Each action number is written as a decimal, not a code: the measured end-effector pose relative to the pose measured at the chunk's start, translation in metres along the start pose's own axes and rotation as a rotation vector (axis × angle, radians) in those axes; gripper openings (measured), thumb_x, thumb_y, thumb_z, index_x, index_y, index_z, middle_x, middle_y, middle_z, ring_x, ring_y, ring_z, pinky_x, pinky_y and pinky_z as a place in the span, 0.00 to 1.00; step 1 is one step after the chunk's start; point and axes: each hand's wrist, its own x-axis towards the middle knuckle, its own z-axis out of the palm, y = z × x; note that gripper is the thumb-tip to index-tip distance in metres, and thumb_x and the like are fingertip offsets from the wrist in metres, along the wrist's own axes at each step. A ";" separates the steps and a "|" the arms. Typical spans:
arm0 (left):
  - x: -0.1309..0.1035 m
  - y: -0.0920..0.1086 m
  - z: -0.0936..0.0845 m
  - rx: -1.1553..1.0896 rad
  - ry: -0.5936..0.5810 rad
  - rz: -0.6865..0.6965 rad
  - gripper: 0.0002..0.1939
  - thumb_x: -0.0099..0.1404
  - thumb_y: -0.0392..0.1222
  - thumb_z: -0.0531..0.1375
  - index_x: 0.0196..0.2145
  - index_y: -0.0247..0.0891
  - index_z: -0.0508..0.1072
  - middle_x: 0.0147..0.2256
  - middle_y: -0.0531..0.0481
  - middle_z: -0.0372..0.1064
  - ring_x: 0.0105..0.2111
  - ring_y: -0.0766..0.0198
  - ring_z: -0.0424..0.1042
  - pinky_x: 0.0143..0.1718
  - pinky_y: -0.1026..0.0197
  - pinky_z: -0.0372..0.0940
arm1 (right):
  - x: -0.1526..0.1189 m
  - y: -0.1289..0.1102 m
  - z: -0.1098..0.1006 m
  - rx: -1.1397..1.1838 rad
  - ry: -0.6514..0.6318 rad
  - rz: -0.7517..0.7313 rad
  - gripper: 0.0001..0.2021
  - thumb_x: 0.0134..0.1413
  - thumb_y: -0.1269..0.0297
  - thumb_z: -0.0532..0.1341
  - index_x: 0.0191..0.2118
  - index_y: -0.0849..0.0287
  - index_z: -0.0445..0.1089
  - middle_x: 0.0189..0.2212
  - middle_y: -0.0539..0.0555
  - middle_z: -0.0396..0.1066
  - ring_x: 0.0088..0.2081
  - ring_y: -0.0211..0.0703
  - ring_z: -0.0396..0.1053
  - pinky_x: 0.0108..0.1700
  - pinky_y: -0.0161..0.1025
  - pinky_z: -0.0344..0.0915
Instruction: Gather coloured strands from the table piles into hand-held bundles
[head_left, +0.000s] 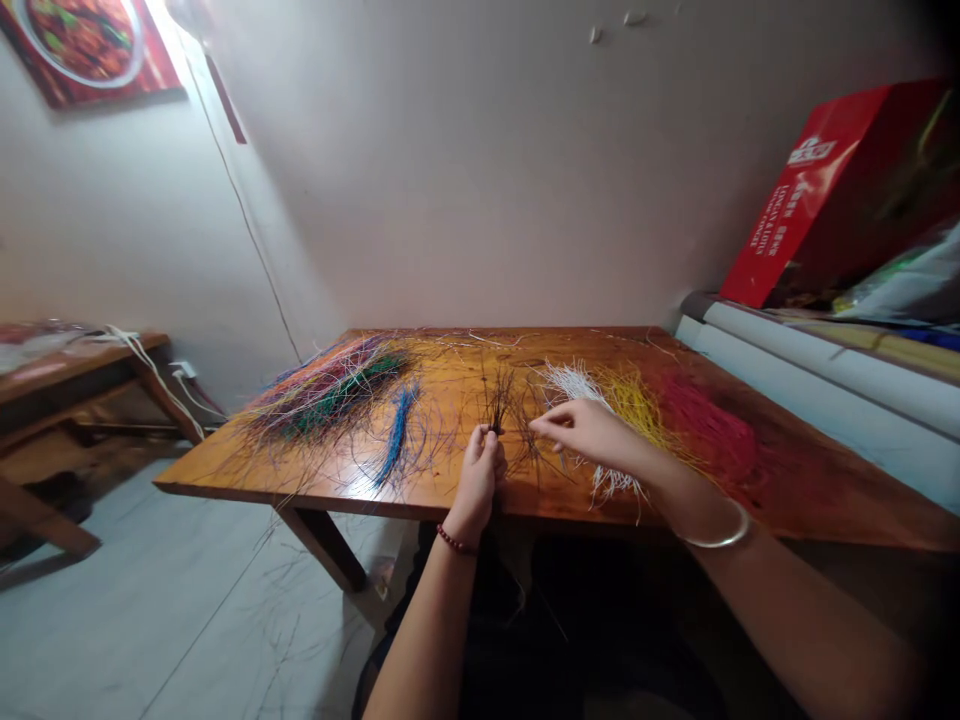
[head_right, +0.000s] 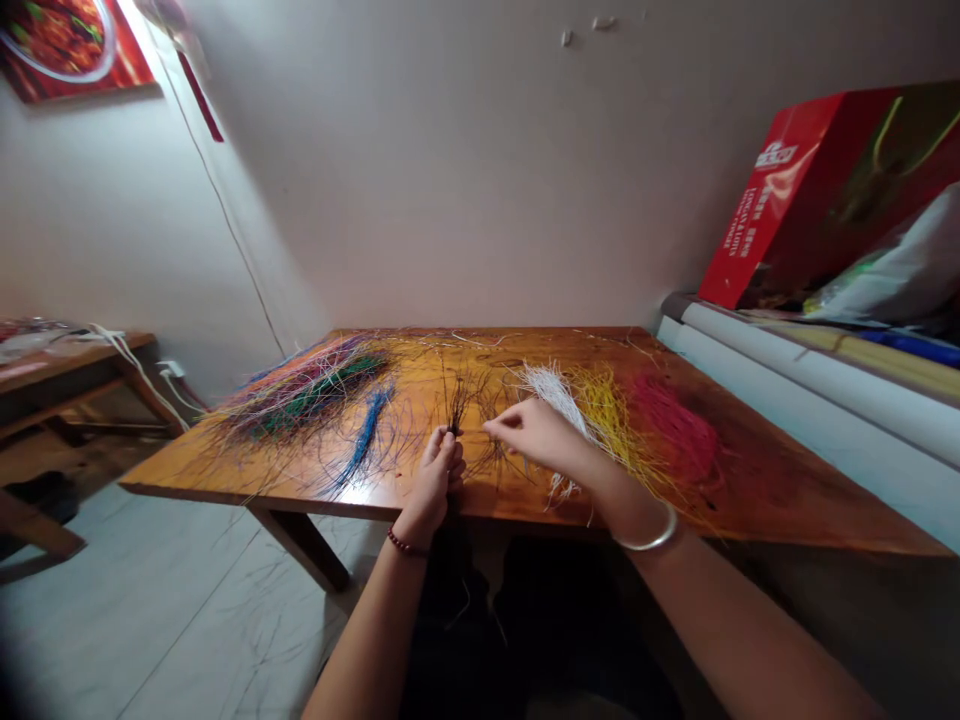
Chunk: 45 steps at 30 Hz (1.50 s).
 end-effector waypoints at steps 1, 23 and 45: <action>0.000 0.001 0.000 0.015 0.001 0.010 0.17 0.55 0.54 0.59 0.34 0.41 0.59 0.20 0.61 0.43 0.15 0.77 0.43 0.14 0.73 0.39 | 0.003 -0.008 0.015 0.125 -0.103 -0.017 0.17 0.48 0.50 0.60 0.32 0.60 0.75 0.27 0.55 0.73 0.26 0.42 0.69 0.27 0.34 0.62; 0.002 0.003 0.001 0.026 0.150 0.088 0.19 0.54 0.54 0.59 0.27 0.39 0.55 0.19 0.61 0.42 0.15 0.76 0.42 0.15 0.72 0.38 | 0.036 0.009 0.078 0.761 0.034 0.021 0.17 0.41 0.51 0.64 0.26 0.63 0.71 0.22 0.53 0.69 0.20 0.34 0.64 0.23 0.32 0.59; 0.000 0.005 0.003 0.024 0.154 0.051 0.19 0.53 0.53 0.61 0.27 0.39 0.56 0.19 0.61 0.45 0.15 0.77 0.43 0.14 0.72 0.38 | 0.038 0.020 0.085 0.728 -0.162 -0.041 0.19 0.43 0.49 0.64 0.31 0.63 0.72 0.24 0.54 0.70 0.25 0.36 0.66 0.27 0.32 0.61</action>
